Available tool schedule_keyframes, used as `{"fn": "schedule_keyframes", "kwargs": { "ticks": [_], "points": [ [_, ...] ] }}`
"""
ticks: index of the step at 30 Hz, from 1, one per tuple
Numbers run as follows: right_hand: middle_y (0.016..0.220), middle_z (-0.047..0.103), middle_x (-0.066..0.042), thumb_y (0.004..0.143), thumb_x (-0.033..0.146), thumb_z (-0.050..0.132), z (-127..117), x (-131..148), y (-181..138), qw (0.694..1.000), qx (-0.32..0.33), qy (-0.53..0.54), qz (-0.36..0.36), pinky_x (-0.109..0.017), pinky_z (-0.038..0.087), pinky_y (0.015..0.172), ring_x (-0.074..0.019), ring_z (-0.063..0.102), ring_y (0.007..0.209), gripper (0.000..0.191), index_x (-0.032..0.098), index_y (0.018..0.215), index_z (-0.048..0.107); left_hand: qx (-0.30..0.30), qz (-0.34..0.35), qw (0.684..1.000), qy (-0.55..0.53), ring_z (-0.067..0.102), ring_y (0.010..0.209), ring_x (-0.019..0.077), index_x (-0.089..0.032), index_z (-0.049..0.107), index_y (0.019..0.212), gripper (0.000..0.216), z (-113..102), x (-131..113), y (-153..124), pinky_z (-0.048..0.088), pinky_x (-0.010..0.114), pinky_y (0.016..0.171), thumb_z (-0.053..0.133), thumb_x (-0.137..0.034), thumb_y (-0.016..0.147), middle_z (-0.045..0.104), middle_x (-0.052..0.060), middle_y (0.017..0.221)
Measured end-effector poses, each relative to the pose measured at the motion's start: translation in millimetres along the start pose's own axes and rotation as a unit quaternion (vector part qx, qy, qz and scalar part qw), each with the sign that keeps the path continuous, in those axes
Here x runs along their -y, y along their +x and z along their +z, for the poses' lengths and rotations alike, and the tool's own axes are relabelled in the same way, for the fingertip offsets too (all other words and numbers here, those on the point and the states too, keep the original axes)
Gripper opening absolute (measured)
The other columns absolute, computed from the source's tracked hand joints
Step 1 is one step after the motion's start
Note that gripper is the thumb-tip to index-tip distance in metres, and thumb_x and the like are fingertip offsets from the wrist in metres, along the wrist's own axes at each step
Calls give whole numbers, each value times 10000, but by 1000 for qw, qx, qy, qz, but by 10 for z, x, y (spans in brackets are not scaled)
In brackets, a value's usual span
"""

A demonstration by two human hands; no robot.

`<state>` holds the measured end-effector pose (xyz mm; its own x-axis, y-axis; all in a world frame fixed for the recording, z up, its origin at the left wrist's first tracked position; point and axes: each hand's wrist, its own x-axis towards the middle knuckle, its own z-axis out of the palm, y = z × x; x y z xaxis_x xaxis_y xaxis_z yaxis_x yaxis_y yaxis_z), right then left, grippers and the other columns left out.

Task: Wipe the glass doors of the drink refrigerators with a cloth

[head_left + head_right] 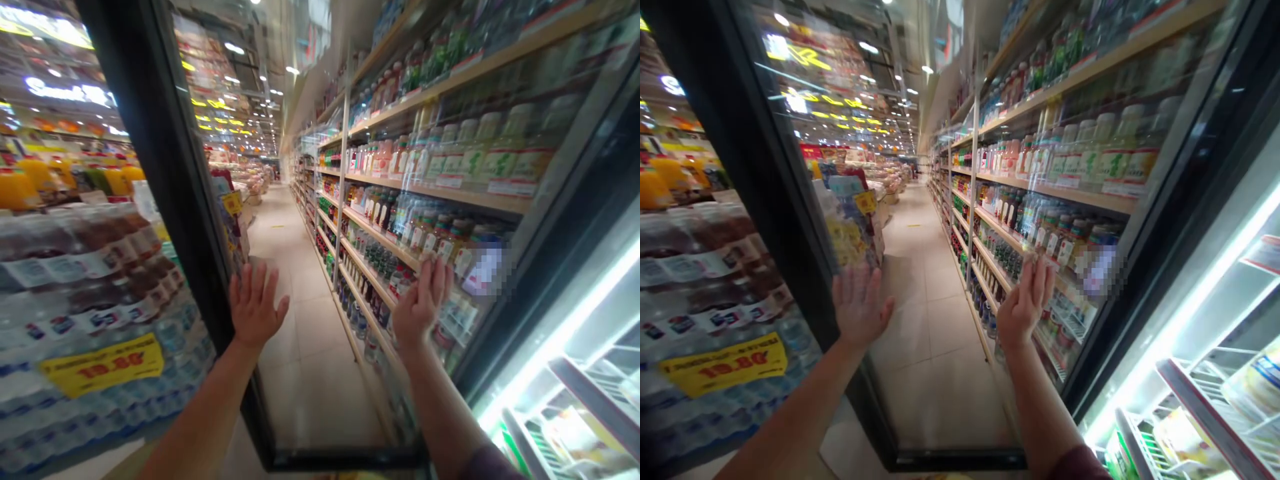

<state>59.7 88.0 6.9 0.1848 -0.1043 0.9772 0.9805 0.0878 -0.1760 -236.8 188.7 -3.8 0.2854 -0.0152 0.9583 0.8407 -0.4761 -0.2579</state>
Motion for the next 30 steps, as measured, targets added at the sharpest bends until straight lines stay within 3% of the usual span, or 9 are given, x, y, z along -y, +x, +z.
{"fn": "schedule_keyframes", "kwargs": {
  "ticks": [2, 5, 7, 11, 14, 20, 26, 28, 30],
  "points": [
    [1516, 492, -156, 981, 107, 395, 20, 179, -80, 999, 24, 9, -25, -539, 362, 1211, -308, 334, 1495, 555, 169, 1533, 404, -1, -3, 1000, -6, 153, 1552, 294, -196, 237, 1594, 757, 34, 13, -10, 162, 522, 1259, 557, -378, 933, 347, 156, 1599],
    [1365, 651, -39, 956, 69, 380, 12, 452, -295, 979, 129, 56, -147, -339, 384, 1215, -183, 476, 1411, 563, 242, 1480, 490, 4, -10, 1000, -17, 160, 1551, 299, -216, 240, 1594, 757, 102, 38, -40, 160, 527, 1258, 561, -386, 930, 346, 147, 1603],
    [1329, 675, 6, 940, 35, 366, 24, 488, -300, 964, 165, 73, -194, -290, 335, 1236, -140, 484, 1402, 590, 271, 1460, 512, 15, -22, 999, -29, 168, 1548, 307, -230, 253, 1590, 751, 154, 55, -67, 151, 542, 1258, 563, -392, 926, 352, 143, 1601],
    [1548, 463, -124, 963, 60, 384, 154, 277, 79, 992, 66, 37, -99, -509, 284, 1256, -263, 260, 1534, 598, 165, 1551, 356, 27, -38, 998, -45, 168, 1548, 315, -229, 305, 1573, 711, 241, 71, -105, 123, 567, 1260, 545, -405, 928, 367, 143, 1595],
    [1597, 375, -162, 984, 92, 391, 273, 297, 216, 1000, -7, 13, -23, -534, 308, 1238, -289, 255, 1533, 565, 145, 1546, 362, 27, -31, 999, -33, 154, 1550, 318, -212, 294, 1577, 722, 272, 69, -93, 136, 567, 1258, 545, -400, 928, 344, 152, 1604],
    [1393, 635, -38, 948, 32, 381, 387, 755, -33, 966, 162, 70, -187, -360, 250, 1278, -157, 345, 1494, 604, 214, 1523, 420, 19, -9, 999, -38, 114, 1557, 296, -188, 237, 1593, 778, 296, 63, -31, 136, 525, 1270, 583, -356, 918, 311, 150, 1615],
    [1504, 518, -103, 965, 56, 421, 541, 687, 415, 996, 15, 33, -76, -476, 319, 1245, -238, 303, 1515, 604, 219, 1546, 378, 9, -2, 999, -37, 130, 1553, 306, -167, 241, 1591, 761, 337, 50, -22, 140, 528, 1269, 574, -347, 931, 305, 159, 1614],
    [1487, 537, -106, 963, 59, 409, 541, 773, 317, 995, 38, 21, -88, -467, 311, 1250, -236, 297, 1518, 597, 197, 1543, 383, 12, -1, 999, -40, 133, 1552, 308, -161, 244, 1589, 762, 355, 54, -28, 131, 526, 1271, 576, -354, 932, 303, 164, 1614],
    [1449, 584, -64, 951, 53, 381, 503, 901, 85, 981, 122, 27, -146, -401, 304, 1255, -188, 323, 1506, 588, 206, 1517, 431, 16, -2, 999, -45, 126, 1553, 307, -165, 244, 1590, 778, 378, 64, -40, 125, 529, 1272, 594, -355, 921, 315, 167, 1609]
  ]
}}
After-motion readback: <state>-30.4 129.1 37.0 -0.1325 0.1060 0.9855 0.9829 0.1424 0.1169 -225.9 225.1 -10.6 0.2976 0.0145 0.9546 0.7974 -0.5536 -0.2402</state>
